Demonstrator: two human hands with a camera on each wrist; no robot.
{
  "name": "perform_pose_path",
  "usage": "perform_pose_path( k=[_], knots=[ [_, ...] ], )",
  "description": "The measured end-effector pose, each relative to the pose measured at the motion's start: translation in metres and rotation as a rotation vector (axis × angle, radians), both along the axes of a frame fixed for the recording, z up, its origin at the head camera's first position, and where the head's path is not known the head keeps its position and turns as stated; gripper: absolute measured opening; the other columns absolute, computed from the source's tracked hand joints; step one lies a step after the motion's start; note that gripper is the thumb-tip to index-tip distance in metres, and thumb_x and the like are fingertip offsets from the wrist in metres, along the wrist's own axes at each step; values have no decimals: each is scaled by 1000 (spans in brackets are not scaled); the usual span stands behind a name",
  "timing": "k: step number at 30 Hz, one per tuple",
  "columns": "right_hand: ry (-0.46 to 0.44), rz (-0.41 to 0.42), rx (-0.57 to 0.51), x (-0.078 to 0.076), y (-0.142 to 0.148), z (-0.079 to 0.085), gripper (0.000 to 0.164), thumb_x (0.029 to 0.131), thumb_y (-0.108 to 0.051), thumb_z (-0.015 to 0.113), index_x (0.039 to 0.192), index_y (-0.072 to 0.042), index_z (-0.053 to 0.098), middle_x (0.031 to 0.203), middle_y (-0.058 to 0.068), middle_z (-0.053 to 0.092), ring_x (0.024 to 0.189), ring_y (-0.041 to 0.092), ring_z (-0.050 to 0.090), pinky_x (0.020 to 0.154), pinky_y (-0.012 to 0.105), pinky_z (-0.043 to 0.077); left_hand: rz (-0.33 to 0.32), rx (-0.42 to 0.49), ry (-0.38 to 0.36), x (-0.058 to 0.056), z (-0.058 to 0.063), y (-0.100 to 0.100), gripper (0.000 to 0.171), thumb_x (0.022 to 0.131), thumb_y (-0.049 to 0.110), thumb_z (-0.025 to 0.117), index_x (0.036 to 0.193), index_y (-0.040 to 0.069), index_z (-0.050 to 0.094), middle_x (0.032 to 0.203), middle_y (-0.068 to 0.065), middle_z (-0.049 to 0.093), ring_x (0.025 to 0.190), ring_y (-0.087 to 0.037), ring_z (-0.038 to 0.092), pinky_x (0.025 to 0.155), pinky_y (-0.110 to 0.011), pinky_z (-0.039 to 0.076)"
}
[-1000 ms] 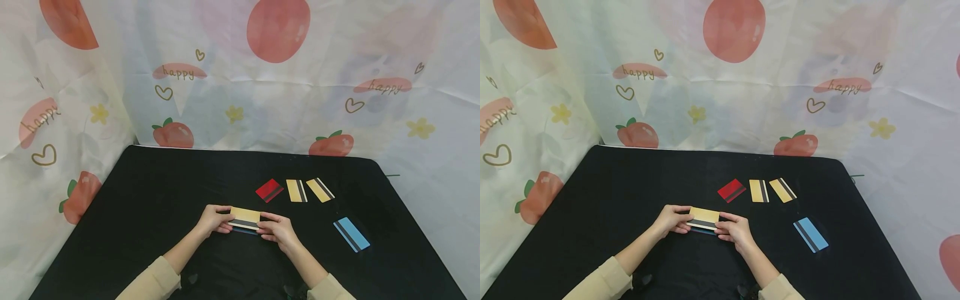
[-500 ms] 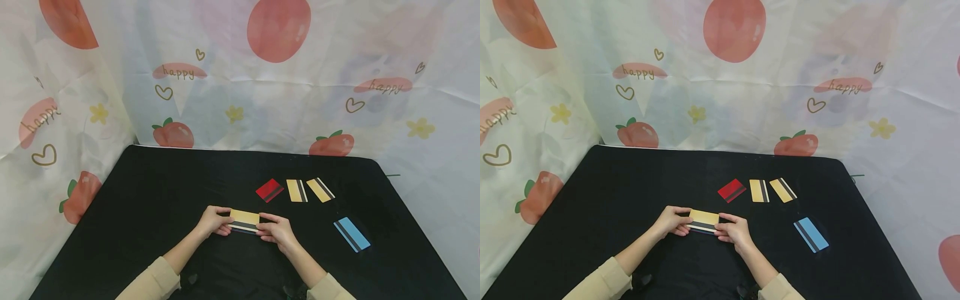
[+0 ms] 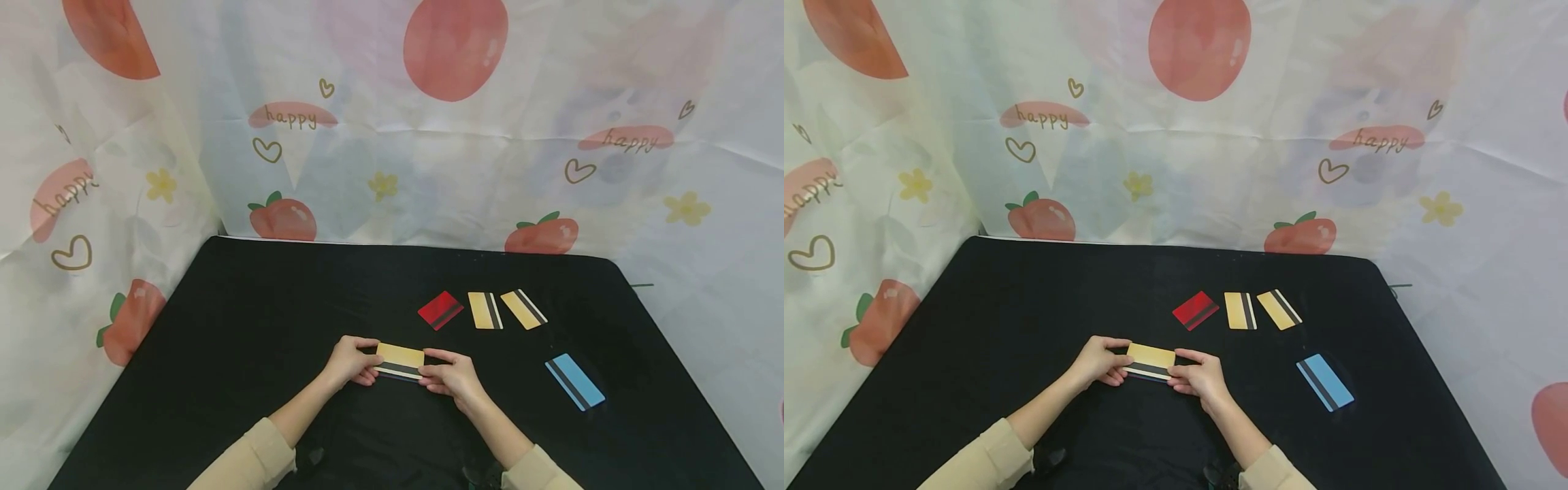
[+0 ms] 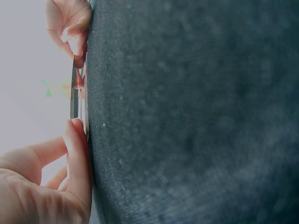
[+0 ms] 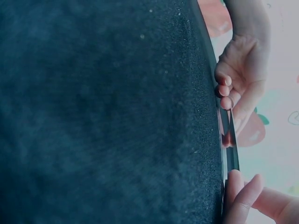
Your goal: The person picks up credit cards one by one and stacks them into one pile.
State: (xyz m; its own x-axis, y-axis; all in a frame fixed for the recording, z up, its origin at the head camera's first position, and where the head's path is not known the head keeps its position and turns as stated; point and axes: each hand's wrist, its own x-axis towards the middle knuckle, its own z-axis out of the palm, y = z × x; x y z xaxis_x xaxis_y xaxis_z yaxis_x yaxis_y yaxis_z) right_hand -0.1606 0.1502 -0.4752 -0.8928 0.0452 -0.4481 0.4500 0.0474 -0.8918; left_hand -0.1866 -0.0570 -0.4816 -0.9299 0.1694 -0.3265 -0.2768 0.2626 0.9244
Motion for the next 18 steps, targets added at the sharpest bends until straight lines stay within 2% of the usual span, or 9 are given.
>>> perform_pose_path(
  k=[8,18],
  knots=[
    [4,1,8,-1,0,-3,43,77,1,69,119,1,58,76,13,68,57,19,66,49,21,53,18,-36,26,0,-1,2,42,79,5,70,118,-1,59,53,-9,61,40,-11,57,40,-26,52],
    [7,6,34,-1,0,0,42,77,3,69,118,1,60,76,14,68,54,17,65,50,23,54,25,-26,64,0,-3,3,38,76,2,71,113,-3,61,53,-10,61,39,-13,58,40,-28,52]
  ],
)
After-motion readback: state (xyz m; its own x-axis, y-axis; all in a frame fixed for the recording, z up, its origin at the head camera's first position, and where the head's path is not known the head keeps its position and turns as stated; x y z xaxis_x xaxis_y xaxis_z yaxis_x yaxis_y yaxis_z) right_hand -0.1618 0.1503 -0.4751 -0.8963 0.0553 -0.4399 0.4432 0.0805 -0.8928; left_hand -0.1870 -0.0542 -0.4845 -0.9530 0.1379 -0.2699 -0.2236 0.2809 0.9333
